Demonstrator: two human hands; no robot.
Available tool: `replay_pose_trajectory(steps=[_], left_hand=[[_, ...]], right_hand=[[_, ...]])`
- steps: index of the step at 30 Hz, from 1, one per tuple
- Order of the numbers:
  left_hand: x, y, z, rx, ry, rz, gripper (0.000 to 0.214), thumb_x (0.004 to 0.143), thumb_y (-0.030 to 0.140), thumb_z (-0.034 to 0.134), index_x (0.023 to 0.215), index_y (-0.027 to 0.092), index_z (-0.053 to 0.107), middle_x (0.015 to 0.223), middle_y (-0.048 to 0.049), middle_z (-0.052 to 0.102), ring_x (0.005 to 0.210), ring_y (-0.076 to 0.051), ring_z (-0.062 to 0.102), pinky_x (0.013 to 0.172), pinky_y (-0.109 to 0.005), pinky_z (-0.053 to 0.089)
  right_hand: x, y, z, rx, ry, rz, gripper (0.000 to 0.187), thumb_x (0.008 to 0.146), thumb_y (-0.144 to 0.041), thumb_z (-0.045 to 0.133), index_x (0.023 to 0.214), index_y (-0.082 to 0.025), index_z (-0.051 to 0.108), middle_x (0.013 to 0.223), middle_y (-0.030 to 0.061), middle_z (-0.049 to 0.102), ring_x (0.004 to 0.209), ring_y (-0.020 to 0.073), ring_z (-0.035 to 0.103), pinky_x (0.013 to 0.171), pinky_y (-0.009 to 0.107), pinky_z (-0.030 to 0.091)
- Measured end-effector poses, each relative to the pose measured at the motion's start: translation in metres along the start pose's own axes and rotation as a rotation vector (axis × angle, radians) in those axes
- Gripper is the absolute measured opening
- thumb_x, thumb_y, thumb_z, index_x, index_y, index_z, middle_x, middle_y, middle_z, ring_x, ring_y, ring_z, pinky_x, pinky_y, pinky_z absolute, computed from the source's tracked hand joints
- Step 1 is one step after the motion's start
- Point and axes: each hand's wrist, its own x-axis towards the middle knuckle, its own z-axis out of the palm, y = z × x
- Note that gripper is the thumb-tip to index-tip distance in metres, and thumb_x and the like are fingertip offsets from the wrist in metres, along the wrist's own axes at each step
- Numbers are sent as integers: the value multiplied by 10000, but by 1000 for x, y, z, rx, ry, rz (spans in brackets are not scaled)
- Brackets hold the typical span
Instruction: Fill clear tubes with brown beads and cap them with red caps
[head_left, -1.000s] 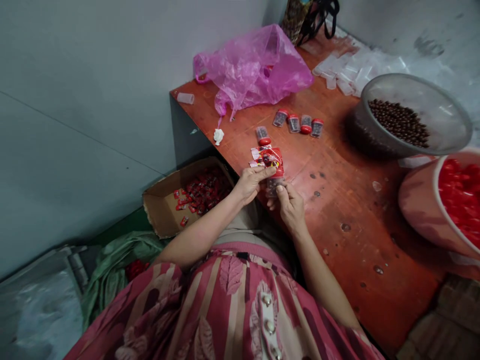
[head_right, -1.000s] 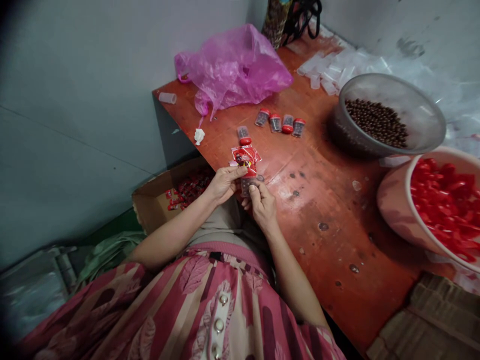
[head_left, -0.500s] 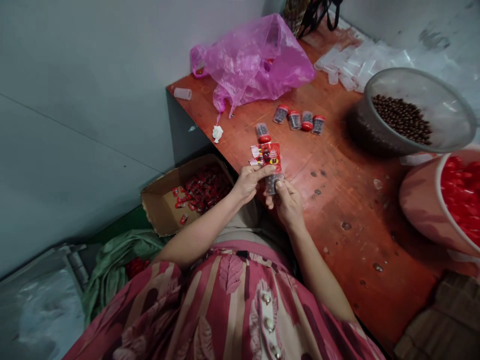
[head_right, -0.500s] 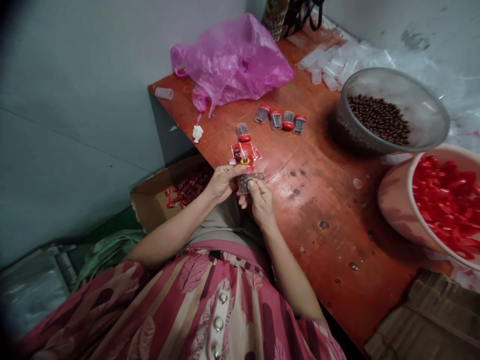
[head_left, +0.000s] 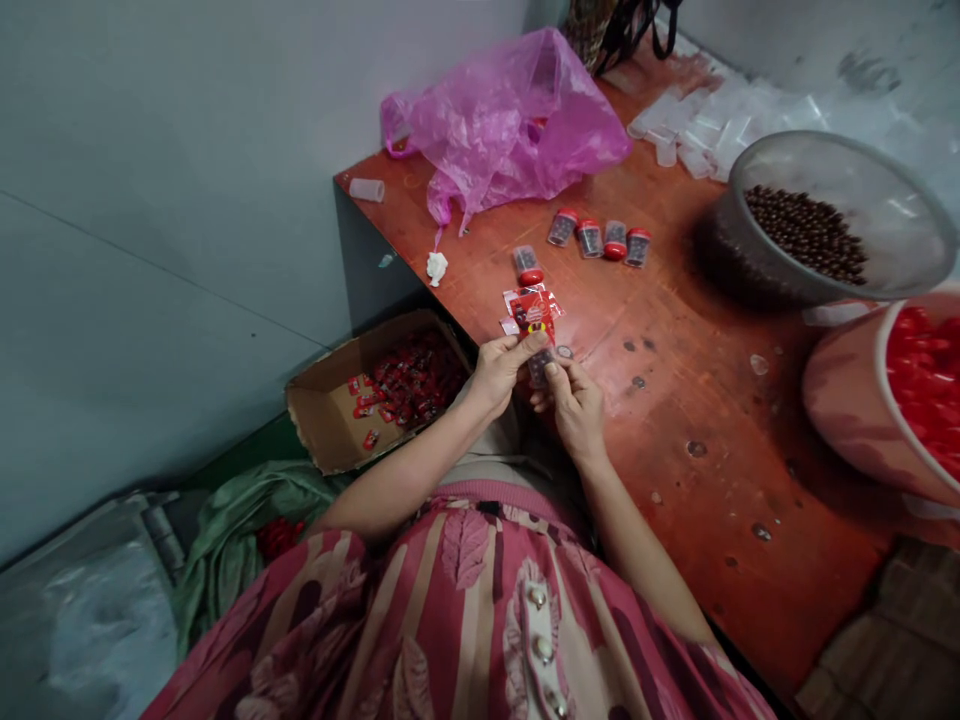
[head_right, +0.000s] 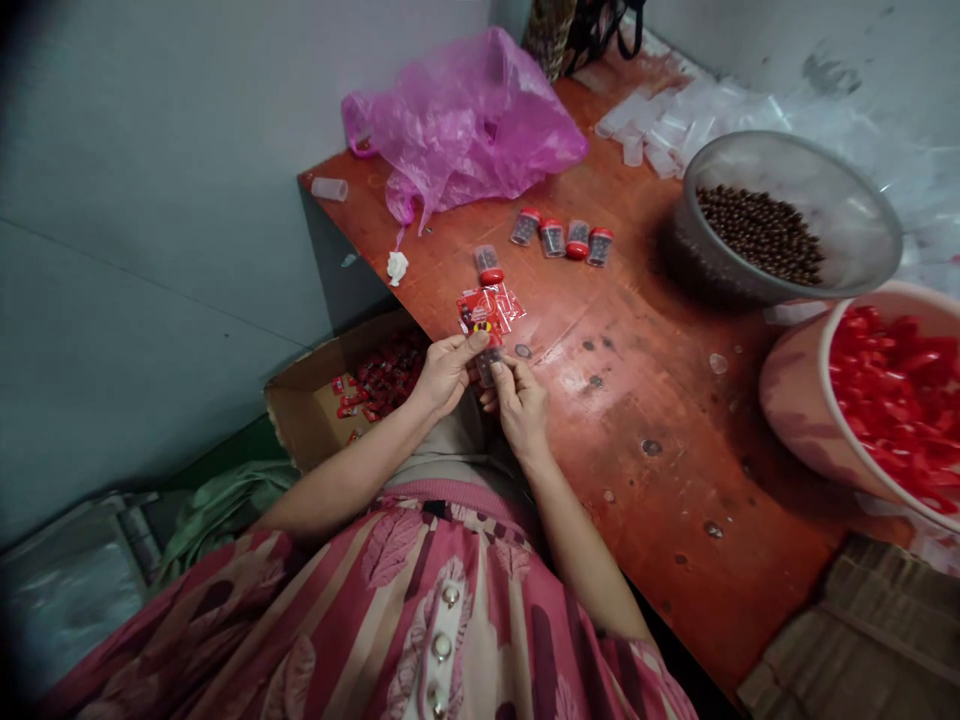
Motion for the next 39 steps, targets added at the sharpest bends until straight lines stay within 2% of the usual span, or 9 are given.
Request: replay_pose_trajectory(steps=[4,8,12,16,22,25,30,34,39], left_hand=[[3,-5,4,-20,63,-10,477,508,468,878,680,109,615,538,19,587,428,-72,515,443,-204,413],[2,-3,0,24,-133,-105,515,591,531,811,797,76,683,453,37,520,322,-101,448,335,-242,368],[2,3,-6,18,-304,-178,543,611,514,804,879,52,705,434,46,492,321,-135,476,334,-292,434],[2,0,-5,65,-197,-145,451,553,459,858,698,81,662,481,10,558,327,-95,454,306,-241,369],[-8,-14,2,76,34,-4,496,526,491,864,545,128,526,437,52,473,351,-41,399,347,-190,324],[-11,-13,0,1,46,-16,490,529,499,859,585,115,559,514,40,526,426,-37,446,412,-179,373],[-12,-8,-6,-111,36,-13,449,533,447,873,643,105,604,591,21,590,517,-50,516,499,-176,431],[-16,-9,-6,-99,67,-37,434,487,394,900,620,102,609,578,20,600,511,-54,527,514,-184,451],[-27,-10,-22,-91,130,-2,427,511,404,893,711,106,662,666,-4,649,585,-77,584,594,-207,499]], right_hand=[[-1,6,-1,-307,116,-198,304,870,-459,549,970,-187,643,674,16,642,564,145,601,572,282,514],[-2,6,2,39,-7,-20,337,894,-516,517,918,-190,599,562,-36,585,420,98,521,429,219,451],[-2,3,4,314,-64,70,373,842,-548,601,794,-180,558,596,-33,619,401,60,511,400,175,443],[-3,4,6,335,19,85,385,748,-520,719,863,-190,557,623,-45,650,447,84,593,438,189,515],[7,10,5,480,13,179,429,660,-493,798,794,-195,519,528,-62,632,392,81,578,419,165,510],[8,9,3,536,-11,222,426,648,-489,814,797,-193,546,566,-54,657,438,84,620,449,156,531],[0,6,-1,540,-82,196,410,658,-389,835,951,-201,618,777,-23,724,655,113,715,670,221,612],[2,5,5,520,-23,188,384,628,-385,848,836,-201,582,651,-51,683,541,108,678,578,214,597],[7,0,17,483,-84,218,382,613,-364,848,788,-194,554,637,-48,684,539,98,667,565,201,584]])
